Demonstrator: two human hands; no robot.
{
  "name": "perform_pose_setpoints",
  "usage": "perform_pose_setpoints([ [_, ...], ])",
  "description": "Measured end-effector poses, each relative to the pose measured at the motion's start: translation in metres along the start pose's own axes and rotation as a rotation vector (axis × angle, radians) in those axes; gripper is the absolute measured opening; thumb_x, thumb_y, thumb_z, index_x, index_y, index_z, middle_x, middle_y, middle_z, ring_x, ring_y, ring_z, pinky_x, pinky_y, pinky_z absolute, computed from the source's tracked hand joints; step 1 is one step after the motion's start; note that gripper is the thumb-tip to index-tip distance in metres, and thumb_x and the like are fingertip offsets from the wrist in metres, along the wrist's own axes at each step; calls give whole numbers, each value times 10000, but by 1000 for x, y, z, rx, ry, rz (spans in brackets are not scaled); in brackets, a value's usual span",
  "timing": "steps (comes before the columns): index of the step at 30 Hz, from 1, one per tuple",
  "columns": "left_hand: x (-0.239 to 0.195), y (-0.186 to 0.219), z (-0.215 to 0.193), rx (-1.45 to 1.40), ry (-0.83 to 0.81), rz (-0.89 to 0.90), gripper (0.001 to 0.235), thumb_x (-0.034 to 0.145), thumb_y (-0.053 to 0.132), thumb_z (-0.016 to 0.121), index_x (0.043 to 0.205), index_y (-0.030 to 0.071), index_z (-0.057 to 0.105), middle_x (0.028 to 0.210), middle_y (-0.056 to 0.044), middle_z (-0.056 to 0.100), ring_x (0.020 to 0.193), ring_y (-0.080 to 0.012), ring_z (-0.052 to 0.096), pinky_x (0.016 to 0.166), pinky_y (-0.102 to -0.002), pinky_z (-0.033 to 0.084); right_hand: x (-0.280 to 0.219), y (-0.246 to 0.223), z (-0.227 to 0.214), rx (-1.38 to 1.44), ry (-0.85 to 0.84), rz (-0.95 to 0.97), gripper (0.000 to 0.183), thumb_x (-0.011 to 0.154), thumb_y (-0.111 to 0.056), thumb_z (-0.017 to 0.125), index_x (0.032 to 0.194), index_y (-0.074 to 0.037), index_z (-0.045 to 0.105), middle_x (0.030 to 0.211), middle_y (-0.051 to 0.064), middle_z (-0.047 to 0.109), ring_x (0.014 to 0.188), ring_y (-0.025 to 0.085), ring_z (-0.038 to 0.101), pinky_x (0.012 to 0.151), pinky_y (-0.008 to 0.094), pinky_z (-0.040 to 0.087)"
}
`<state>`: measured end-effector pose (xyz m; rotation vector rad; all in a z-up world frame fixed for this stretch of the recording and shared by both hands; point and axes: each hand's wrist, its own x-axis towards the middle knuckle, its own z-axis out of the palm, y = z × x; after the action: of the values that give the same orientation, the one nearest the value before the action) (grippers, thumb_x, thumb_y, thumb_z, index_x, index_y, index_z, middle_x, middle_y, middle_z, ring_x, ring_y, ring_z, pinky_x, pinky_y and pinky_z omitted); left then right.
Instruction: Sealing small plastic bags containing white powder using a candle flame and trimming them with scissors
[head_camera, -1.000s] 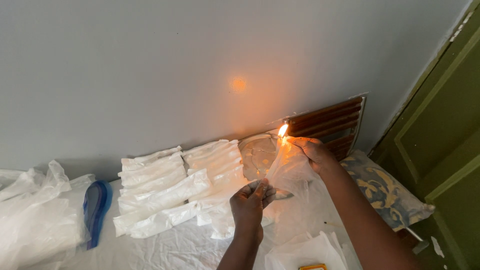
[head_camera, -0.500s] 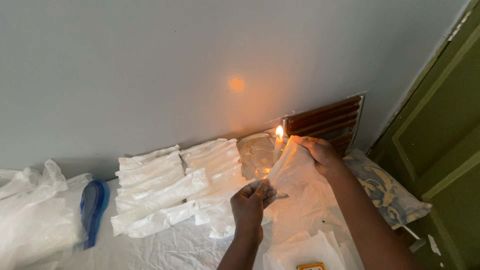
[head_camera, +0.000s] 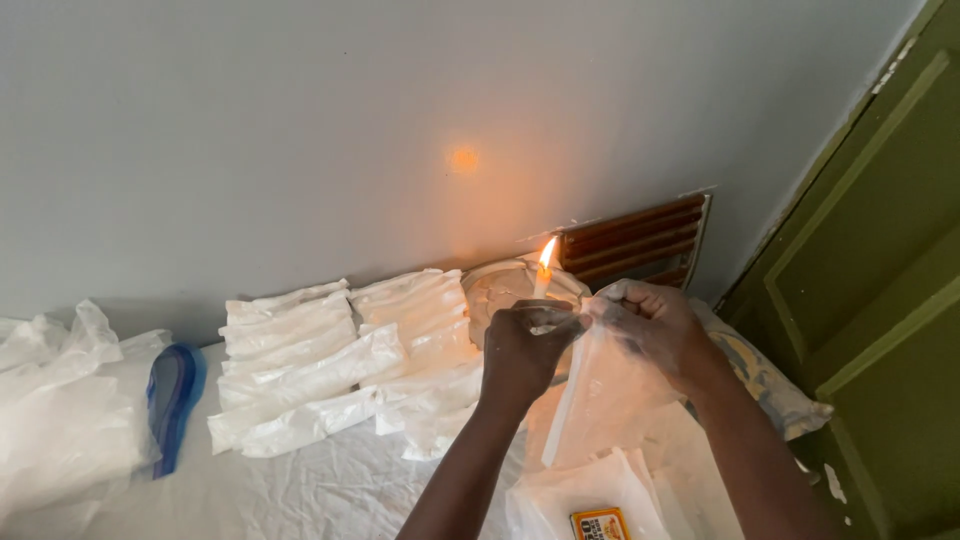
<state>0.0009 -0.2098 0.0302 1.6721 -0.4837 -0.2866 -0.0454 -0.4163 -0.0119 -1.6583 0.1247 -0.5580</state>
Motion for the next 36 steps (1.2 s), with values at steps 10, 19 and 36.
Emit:
perform_pose_setpoints([
  [10, -12, -1, 9, -75, 4, 56, 161, 765, 231, 858, 904, 151, 839, 1032, -39, 786, 814, -210, 743, 705, -310, 579, -4, -3, -6, 38, -95, 20, 116, 908, -88, 743, 975, 6, 752, 718, 87, 729, 597, 116, 690, 494, 279, 603],
  [19, -24, 4, 10, -88, 2, 24, 103, 774, 207, 851, 862, 153, 845, 1018, -33, 786, 792, -172, 729, 674, -258, 550, -3, -8, -15, 26, -157, -17, 143, 949, -112, 735, 885, 14, 758, 692, 116, 724, 587, 135, 670, 542, 298, 585],
  [36, -25, -53, 8, 2, -36, 80, 208, 813, 387, 800, 880, 194, 839, 1059, 34, 774, 1063, -103, 737, 896, -323, 555, -16, -21, -14, 73, 15, 51, 240, 937, -202, 731, 721, -144, 645, 688, -81, 538, 660, 44, 471, 611, 243, 353],
])
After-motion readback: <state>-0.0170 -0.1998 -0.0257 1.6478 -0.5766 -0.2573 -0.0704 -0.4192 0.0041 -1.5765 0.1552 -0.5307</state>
